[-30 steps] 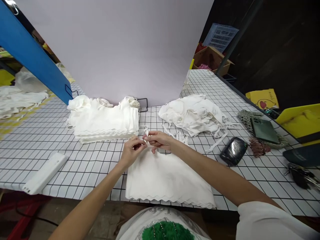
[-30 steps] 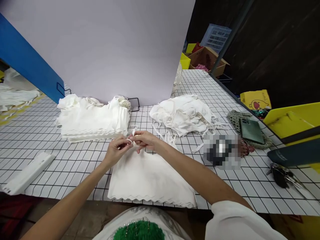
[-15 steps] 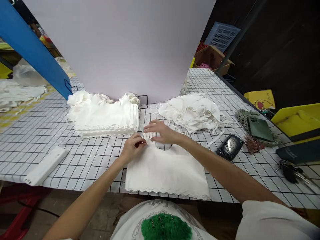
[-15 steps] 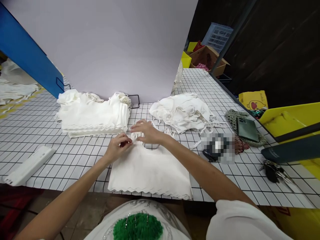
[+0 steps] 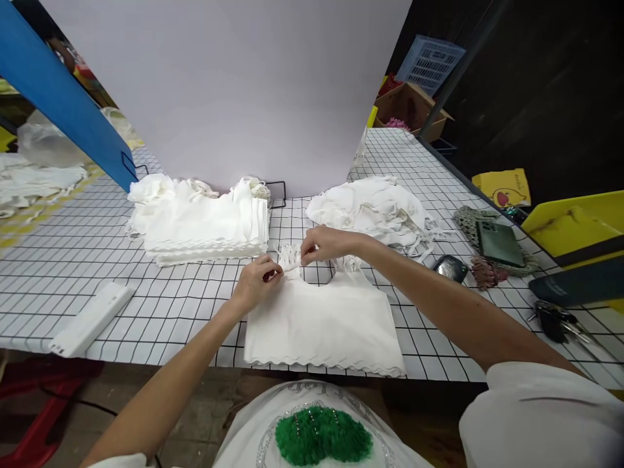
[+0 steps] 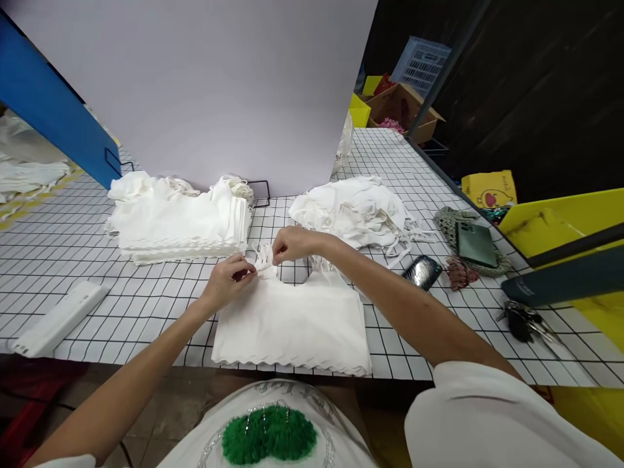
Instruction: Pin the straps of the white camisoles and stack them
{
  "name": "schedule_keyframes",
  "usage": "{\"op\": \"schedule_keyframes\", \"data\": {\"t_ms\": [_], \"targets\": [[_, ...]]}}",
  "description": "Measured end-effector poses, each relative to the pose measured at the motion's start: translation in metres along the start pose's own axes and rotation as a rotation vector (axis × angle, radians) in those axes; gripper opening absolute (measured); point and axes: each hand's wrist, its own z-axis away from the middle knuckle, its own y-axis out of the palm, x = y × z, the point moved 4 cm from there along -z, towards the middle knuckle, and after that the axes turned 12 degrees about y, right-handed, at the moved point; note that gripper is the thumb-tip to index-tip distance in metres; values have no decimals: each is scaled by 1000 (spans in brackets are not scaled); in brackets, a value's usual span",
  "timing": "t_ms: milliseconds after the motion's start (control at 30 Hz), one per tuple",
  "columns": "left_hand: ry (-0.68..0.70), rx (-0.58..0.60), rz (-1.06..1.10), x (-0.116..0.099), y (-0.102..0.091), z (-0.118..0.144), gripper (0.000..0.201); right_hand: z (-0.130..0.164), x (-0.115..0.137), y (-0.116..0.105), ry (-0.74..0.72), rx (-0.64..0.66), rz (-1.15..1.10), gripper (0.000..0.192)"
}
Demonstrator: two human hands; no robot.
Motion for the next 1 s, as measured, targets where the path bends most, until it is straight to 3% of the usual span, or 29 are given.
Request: {"op": "schedule_keyframes", "data": {"t_ms": [67, 167, 333, 400, 567, 700, 767, 900, 1000], "targets": [[-5, -6, -8, -1, 0, 0, 11, 7, 2, -4, 15, -74, 108, 13], [-31, -34, -11, -1, 0, 1, 10, 19, 3, -5, 43, -161, 180, 17], [-111, -77, -26, 4, 0, 2, 13, 45, -5, 2, 89, -9, -12, 15], [-152, -96, -24, 8, 1, 3, 13, 60, -11, 1, 62, -30, -59, 18], [-208, -118, -6, 15, 5, 3, 13, 97, -26, -11, -6, -298, -155, 21], [-258, -167, 23, 1, -4, 2, 5, 104, -21, -9, 48, -550, -167, 20], [-352, -167, 205, -16, -7, 2, 9, 98, -6, -1, 47, -646, -114, 22], [-691, -24, 969, -55, 9, 8, 41, 80, 31, 34, 38, -706, 134, 28], [-832, -105, 1309, -69, 17, 10, 41, 77, 50, 63, -42, -674, 217, 28]]}}
